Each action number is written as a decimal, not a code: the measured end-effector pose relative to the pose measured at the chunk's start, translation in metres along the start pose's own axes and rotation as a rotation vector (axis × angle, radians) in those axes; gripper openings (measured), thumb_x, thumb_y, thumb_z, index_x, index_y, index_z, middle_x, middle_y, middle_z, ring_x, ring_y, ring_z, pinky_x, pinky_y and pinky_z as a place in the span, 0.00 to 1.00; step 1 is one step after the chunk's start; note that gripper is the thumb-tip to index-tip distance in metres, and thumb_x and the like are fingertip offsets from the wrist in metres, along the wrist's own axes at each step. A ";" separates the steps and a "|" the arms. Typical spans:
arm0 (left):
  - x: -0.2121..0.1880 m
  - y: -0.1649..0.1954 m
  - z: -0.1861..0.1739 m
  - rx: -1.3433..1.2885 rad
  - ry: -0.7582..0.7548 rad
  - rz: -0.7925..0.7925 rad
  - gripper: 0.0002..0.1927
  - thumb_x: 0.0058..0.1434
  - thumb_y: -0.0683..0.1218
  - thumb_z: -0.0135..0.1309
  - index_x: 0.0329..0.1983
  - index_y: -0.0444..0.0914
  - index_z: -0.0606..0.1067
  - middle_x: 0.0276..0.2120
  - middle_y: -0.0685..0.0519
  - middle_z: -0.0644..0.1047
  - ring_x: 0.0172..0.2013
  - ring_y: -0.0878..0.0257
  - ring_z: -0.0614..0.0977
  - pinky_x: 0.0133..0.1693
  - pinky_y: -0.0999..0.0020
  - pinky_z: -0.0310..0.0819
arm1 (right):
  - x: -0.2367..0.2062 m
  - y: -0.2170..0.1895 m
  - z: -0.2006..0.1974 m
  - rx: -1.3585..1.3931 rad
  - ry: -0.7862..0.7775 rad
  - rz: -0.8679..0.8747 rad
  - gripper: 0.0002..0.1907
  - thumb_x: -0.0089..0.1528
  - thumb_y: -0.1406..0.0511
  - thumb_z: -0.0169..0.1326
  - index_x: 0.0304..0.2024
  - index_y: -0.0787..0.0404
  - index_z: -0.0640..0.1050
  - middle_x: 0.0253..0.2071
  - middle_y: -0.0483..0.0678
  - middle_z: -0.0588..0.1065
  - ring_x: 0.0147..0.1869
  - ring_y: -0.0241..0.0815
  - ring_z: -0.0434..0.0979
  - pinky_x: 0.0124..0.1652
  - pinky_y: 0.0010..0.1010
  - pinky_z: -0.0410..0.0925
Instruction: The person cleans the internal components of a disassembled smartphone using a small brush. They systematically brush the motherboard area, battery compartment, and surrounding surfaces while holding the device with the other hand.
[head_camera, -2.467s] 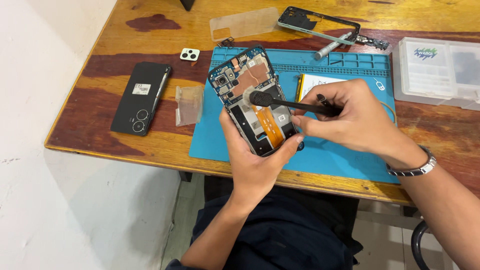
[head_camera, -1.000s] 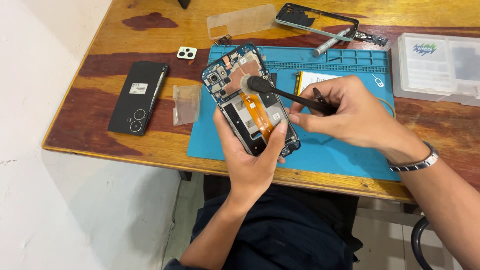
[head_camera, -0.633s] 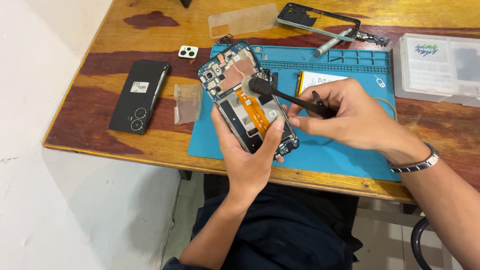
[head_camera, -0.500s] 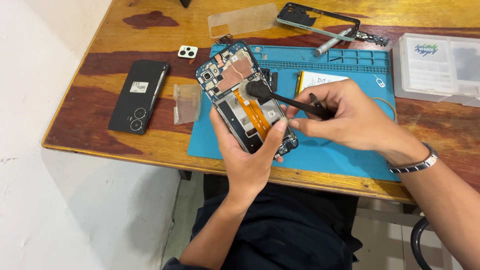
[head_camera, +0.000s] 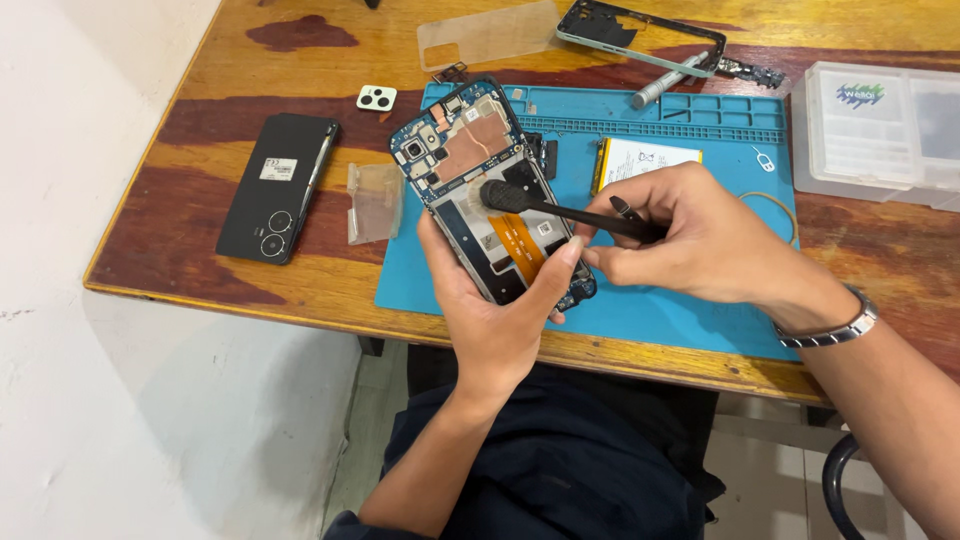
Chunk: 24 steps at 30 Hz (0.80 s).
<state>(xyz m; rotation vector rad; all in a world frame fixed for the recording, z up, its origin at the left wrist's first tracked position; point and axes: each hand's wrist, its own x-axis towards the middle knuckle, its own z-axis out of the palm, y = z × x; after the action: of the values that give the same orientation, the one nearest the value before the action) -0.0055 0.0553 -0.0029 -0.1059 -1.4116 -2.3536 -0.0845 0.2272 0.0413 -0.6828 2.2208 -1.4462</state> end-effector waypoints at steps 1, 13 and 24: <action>0.000 0.000 0.000 -0.004 0.001 -0.002 0.34 0.60 0.35 0.63 0.62 0.36 0.56 0.41 0.49 0.78 0.31 0.72 0.81 0.24 0.79 0.75 | 0.000 0.000 0.000 -0.002 0.001 0.001 0.09 0.54 0.70 0.62 0.37 0.65 0.85 0.19 0.35 0.68 0.23 0.24 0.60 0.22 0.22 0.53; 0.000 -0.002 0.000 0.003 0.029 0.016 0.34 0.59 0.34 0.64 0.61 0.36 0.57 0.43 0.49 0.77 0.32 0.71 0.81 0.25 0.79 0.76 | -0.001 -0.001 0.001 -0.015 -0.048 -0.003 0.12 0.49 0.71 0.60 0.37 0.64 0.85 0.19 0.34 0.63 0.24 0.26 0.55 0.23 0.24 0.50; -0.001 -0.002 -0.001 -0.033 0.001 -0.001 0.37 0.59 0.35 0.64 0.64 0.37 0.55 0.45 0.46 0.78 0.34 0.69 0.83 0.26 0.78 0.77 | -0.002 -0.001 -0.003 -0.034 -0.061 -0.019 0.10 0.52 0.71 0.60 0.37 0.65 0.86 0.19 0.36 0.67 0.24 0.26 0.57 0.23 0.23 0.52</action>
<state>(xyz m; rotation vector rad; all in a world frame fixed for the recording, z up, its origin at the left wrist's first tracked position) -0.0055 0.0552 -0.0048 -0.1140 -1.3726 -2.3781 -0.0844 0.2298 0.0439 -0.7516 2.2030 -1.3808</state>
